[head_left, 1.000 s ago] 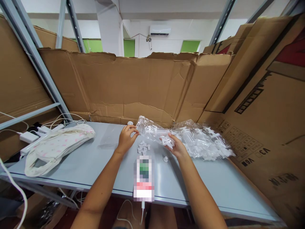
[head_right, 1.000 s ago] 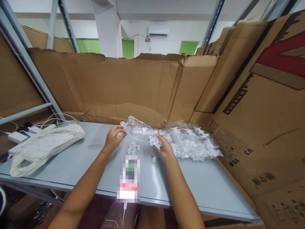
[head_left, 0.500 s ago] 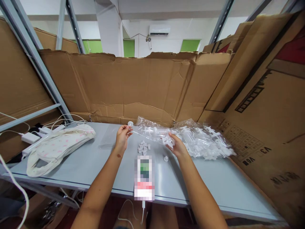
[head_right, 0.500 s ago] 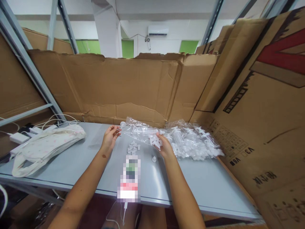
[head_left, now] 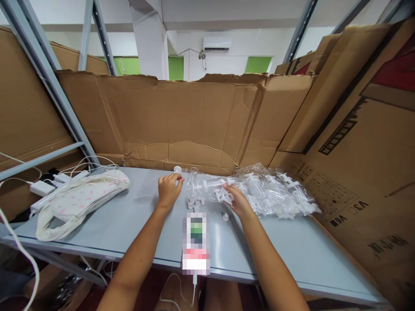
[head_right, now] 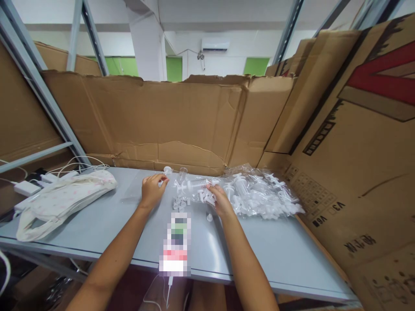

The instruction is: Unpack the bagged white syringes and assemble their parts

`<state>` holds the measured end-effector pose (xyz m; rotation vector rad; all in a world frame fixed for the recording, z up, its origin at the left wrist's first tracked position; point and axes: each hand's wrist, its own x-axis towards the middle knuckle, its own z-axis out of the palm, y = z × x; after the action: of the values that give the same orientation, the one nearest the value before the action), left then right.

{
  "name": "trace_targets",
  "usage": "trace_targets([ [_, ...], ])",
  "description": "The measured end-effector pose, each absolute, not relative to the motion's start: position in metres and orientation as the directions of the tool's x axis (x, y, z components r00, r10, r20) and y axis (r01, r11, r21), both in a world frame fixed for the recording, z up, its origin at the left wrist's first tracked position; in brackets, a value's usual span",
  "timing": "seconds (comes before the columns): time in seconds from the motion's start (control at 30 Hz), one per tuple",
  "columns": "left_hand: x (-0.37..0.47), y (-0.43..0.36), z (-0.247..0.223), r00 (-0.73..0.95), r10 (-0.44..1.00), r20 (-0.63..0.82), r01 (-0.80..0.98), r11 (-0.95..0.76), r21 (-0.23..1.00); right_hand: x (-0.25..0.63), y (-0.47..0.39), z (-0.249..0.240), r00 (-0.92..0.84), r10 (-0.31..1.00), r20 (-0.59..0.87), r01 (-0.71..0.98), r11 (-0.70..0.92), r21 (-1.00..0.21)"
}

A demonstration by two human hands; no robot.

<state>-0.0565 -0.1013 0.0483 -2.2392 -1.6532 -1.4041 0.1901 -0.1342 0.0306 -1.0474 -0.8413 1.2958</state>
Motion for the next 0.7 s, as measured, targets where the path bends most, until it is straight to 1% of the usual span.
trace_targets([
  [0.07,-0.058,-0.099,0.047,0.017,0.759,0.651,0.741,-0.447,0.501,0.190,-0.136,0.033,0.106,0.989,-0.108,-0.369,-0.061,-0.927],
  [0.13,-0.061,-0.095,0.046,-0.073,0.774,0.628,0.644,-0.445,0.623,0.190,-0.136,0.035,0.084,0.990,-0.112,-0.403,-0.069,-0.912],
  [0.23,-0.069,-0.084,0.041,-0.227,0.823,0.520,0.370,-0.421,0.828,0.193,-0.137,0.038,0.073,0.992,-0.105,-0.437,-0.063,-0.897],
  [0.3,-0.074,-0.077,0.039,-0.255,0.868,0.425,0.200,-0.383,0.902,0.194,-0.137,0.039,0.072,0.991,-0.109,-0.445,-0.066,-0.893],
  [0.37,-0.076,-0.073,0.038,-0.270,0.888,0.372,0.123,-0.352,0.928,0.196,-0.137,0.039,0.060,0.993,-0.102,-0.442,-0.065,-0.895],
  [0.4,-0.077,-0.073,0.039,-0.296,0.876,0.380,0.128,-0.358,0.925,0.196,-0.137,0.039,0.056,0.994,-0.095,-0.438,-0.061,-0.897],
  [0.47,-0.075,-0.078,0.043,-0.362,0.807,0.466,0.194,-0.424,0.885,0.197,-0.136,0.039,0.066,0.994,-0.087,-0.427,-0.051,-0.903],
  [0.53,-0.072,-0.085,0.050,-0.385,0.724,0.573,0.252,-0.515,0.819,0.198,-0.136,0.038,0.080,0.992,-0.094,-0.420,-0.052,-0.906],
  [0.57,-0.071,-0.089,0.053,-0.368,0.711,0.599,0.241,-0.550,0.800,0.198,-0.136,0.038,0.083,0.992,-0.097,-0.420,-0.054,-0.906],
  [0.6,-0.069,-0.091,0.055,-0.331,0.729,0.599,0.201,-0.566,0.800,0.199,-0.135,0.038,0.080,0.992,-0.099,-0.422,-0.056,-0.905],
  [0.63,-0.068,-0.092,0.056,-0.277,0.770,0.574,0.142,-0.558,0.817,0.199,-0.135,0.037,0.074,0.993,-0.098,-0.424,-0.058,-0.904],
  [0.7,-0.068,-0.090,0.056,-0.136,0.871,0.471,0.029,-0.472,0.881,0.199,-0.135,0.036,0.065,0.993,-0.101,-0.422,-0.064,-0.904],
])
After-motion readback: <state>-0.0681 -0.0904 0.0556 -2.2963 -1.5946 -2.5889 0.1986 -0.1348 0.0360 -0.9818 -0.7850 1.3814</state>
